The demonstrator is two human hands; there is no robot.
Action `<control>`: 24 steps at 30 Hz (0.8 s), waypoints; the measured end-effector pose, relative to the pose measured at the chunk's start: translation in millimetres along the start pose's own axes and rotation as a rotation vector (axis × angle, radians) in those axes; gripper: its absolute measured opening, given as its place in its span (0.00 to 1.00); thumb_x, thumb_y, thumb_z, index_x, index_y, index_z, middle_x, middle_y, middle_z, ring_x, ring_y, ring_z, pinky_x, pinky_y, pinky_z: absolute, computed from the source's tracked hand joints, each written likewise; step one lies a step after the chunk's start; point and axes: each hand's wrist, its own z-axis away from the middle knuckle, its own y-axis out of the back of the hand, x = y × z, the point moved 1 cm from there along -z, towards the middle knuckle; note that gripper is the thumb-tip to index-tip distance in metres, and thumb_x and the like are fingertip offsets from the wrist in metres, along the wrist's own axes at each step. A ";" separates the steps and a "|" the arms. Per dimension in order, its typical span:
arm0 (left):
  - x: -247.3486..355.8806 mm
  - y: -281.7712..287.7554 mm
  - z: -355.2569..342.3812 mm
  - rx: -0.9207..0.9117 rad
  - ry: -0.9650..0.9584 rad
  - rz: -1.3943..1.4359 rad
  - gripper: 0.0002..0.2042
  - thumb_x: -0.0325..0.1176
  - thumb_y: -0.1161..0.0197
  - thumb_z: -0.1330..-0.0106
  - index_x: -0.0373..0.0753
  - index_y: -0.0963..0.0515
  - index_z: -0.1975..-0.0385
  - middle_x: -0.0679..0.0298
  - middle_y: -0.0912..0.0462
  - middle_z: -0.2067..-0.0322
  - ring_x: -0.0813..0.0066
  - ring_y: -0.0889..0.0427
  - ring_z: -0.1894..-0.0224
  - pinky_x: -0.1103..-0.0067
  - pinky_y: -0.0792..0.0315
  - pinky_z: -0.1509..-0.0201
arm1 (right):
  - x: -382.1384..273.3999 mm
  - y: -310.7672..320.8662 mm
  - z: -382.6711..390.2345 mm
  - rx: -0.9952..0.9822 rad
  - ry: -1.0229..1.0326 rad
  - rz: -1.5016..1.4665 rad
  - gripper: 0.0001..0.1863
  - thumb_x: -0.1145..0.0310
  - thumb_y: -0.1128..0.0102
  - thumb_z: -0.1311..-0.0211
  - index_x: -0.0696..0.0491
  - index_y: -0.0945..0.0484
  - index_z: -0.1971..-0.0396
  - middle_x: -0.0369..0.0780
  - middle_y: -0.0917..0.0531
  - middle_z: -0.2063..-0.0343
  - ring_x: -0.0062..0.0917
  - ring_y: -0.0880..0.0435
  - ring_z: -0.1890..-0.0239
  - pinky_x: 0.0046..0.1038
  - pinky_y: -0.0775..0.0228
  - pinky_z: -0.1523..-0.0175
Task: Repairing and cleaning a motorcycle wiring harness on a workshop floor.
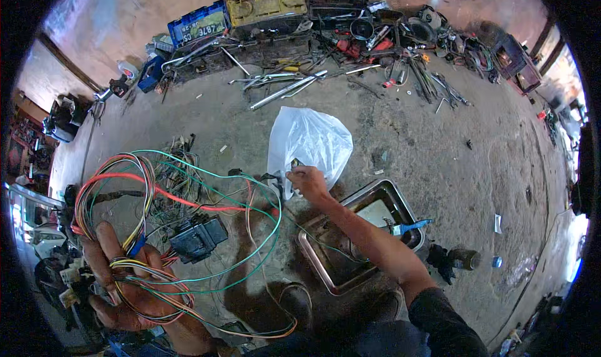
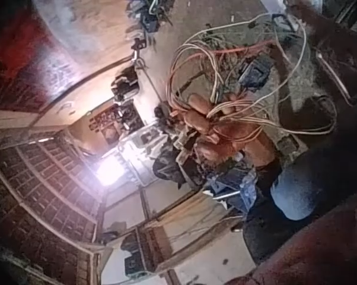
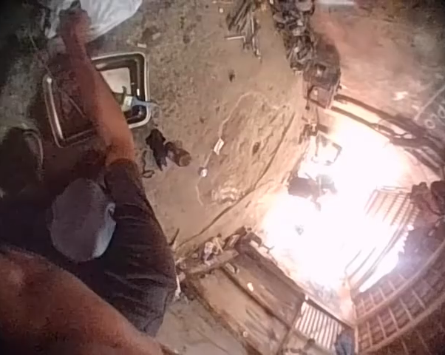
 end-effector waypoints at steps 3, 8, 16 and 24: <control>-5.1 3.5 -5.3 -0.188 0.010 0.158 0.35 0.49 0.55 0.25 0.36 0.54 0.25 0.39 0.45 0.29 0.69 0.31 0.74 0.74 0.32 0.71 | -18.9 -10.5 2.7 -0.144 -0.175 0.080 0.23 0.51 0.36 0.37 0.62 0.17 0.67 0.43 0.14 0.79 0.30 0.12 0.75 0.33 0.20 0.65; -23.5 -11.4 4.7 -0.161 -0.024 0.175 0.26 0.44 0.56 0.23 0.34 0.41 0.32 0.42 0.40 0.30 0.71 0.28 0.72 0.74 0.31 0.68 | 6.0 -24.4 -18.5 -0.040 -0.147 0.226 0.25 0.50 0.37 0.38 0.62 0.18 0.66 0.47 0.14 0.78 0.37 0.12 0.74 0.39 0.19 0.63; -26.6 20.2 -8.1 -0.127 0.154 0.214 0.19 0.46 0.56 0.23 0.40 0.28 0.44 0.44 0.35 0.33 0.69 0.26 0.73 0.74 0.26 0.72 | -39.0 19.0 53.9 0.257 0.026 0.394 0.27 0.53 0.39 0.35 0.59 0.26 0.46 0.55 0.22 0.45 0.53 0.18 0.51 0.45 0.26 0.52; -74.9 -77.7 -22.1 0.533 0.367 0.220 0.11 0.44 0.51 0.25 0.48 0.28 0.69 0.67 0.36 0.80 0.71 0.32 0.82 0.74 0.27 0.82 | -66.1 47.4 92.3 0.095 0.677 0.188 0.22 0.69 0.37 0.37 0.58 0.26 0.44 0.48 0.20 0.51 0.39 0.19 0.51 0.38 0.28 0.44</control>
